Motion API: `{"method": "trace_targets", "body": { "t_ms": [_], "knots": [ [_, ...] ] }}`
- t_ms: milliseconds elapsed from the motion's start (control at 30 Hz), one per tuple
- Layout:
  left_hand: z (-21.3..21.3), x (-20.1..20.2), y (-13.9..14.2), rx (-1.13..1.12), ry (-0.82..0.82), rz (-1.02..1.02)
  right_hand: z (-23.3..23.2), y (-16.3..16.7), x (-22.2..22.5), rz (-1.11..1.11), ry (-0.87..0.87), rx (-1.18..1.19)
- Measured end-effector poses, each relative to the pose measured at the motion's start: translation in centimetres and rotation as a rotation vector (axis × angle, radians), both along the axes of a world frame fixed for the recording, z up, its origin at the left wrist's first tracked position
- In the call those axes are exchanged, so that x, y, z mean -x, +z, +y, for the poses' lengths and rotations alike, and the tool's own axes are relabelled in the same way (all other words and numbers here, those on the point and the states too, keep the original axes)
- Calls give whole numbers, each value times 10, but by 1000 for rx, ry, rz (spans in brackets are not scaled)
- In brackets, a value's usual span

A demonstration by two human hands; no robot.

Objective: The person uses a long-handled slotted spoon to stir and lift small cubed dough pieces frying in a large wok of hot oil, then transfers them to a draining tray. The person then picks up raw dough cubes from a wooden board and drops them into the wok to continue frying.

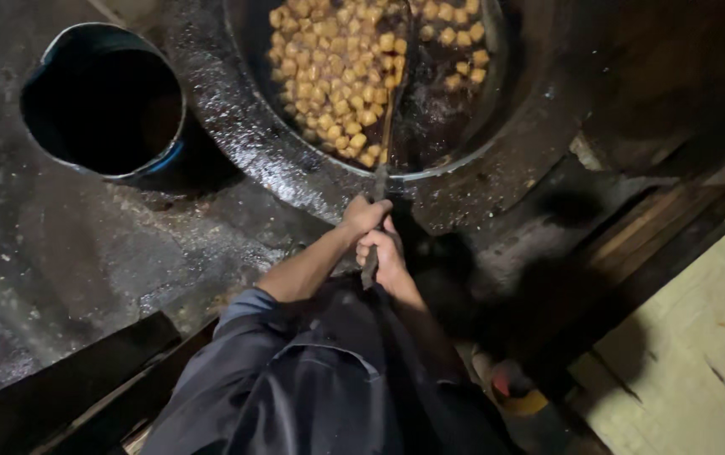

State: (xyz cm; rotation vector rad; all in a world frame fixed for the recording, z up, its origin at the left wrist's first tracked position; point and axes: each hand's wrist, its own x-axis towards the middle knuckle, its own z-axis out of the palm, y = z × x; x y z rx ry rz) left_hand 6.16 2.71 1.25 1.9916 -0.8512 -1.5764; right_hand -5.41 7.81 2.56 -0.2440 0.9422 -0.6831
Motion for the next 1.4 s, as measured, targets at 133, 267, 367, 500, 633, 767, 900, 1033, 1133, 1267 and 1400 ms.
{"method": "trace_targets", "body": {
  "t_ms": [133, 267, 367, 500, 633, 767, 900, 1033, 1133, 1267, 1400],
  "knots": [
    [28, -37, 4, 93, 44, -59, 22, 19, -38, 64, 78, 109],
    [55, -61, 6, 217, 161, 12, 46, 32, -64, 158, 146, 282],
    [76, -68, 4, 266, 240, 88, 63, 35, -71, 166, 175, 382],
    [83, -64, -4, 309, 257, 145, 70, 29, -61, 230, 202, 406],
    [58, -41, -8, 301, 161, 20, 58, 13, -32, 310, 179, 513],
    [12, 8, -3, 351, 42, 148, 28, -5, 8, 445, 63, 579],
    [-39, 77, -1, 366, -74, 263, -9, -12, 65, 603, -29, 595],
    [-77, 132, -8, 236, -93, 514, -40, -14, 102, 717, -38, 523],
    [-90, 140, -10, 249, -225, 259, -54, -15, 110, 614, -78, 398],
    [-80, 118, -14, 7, -159, 225, -57, -18, 97, 239, -71, 52],
    [-57, 77, -10, 5, -97, 218, -45, -19, 65, 94, -74, -44]
  ]
}}
